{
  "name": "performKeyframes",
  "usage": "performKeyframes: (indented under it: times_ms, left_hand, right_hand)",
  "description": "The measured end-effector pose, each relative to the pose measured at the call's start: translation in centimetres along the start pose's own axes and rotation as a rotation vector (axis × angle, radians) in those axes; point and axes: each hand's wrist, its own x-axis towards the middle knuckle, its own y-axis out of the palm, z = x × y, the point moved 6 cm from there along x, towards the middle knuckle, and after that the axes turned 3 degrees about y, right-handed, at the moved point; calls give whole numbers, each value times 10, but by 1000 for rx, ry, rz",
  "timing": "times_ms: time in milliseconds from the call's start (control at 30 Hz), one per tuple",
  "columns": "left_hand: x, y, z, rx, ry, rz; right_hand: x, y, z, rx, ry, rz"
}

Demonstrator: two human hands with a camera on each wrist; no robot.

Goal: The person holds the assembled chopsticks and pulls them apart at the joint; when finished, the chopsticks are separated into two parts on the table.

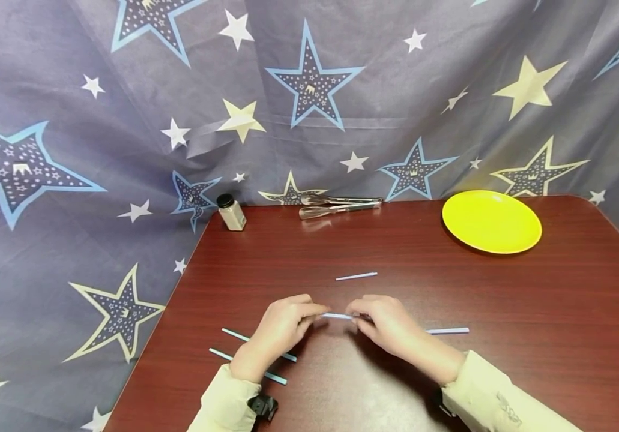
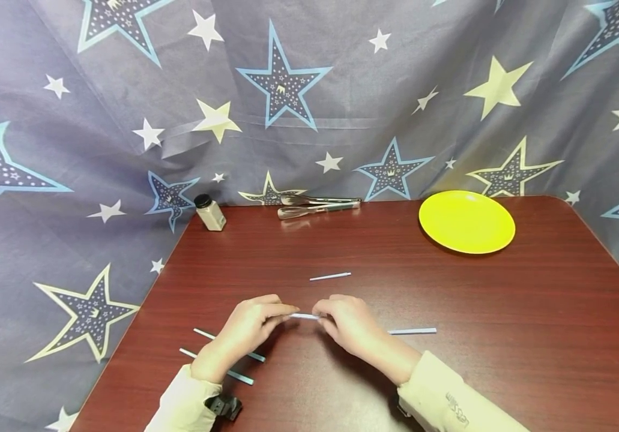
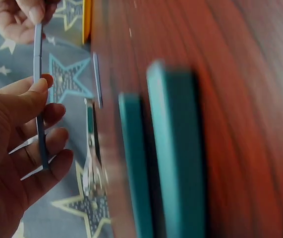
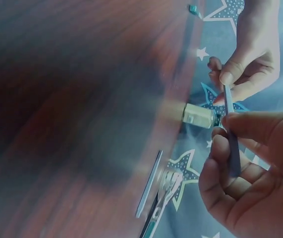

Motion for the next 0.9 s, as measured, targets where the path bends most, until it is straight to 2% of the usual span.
performKeyframes:
  times_ms: [167,433,667,900]
  left_hand:
    - [13,10,-14,-22,25,44]
    - [30,24,-32,-48,51,54]
    - [43,32,-44,-50,77,47]
    - [57,41,-53,-59,79,87]
  right_hand:
    - [-6,-10,-8,-23,0,-23]
    - [-17,-21,-17,-105,-4,-51]
    - [-25,-34,-22,-146,-7,-99]
    - [-33,-43,-29,-161,2,-133]
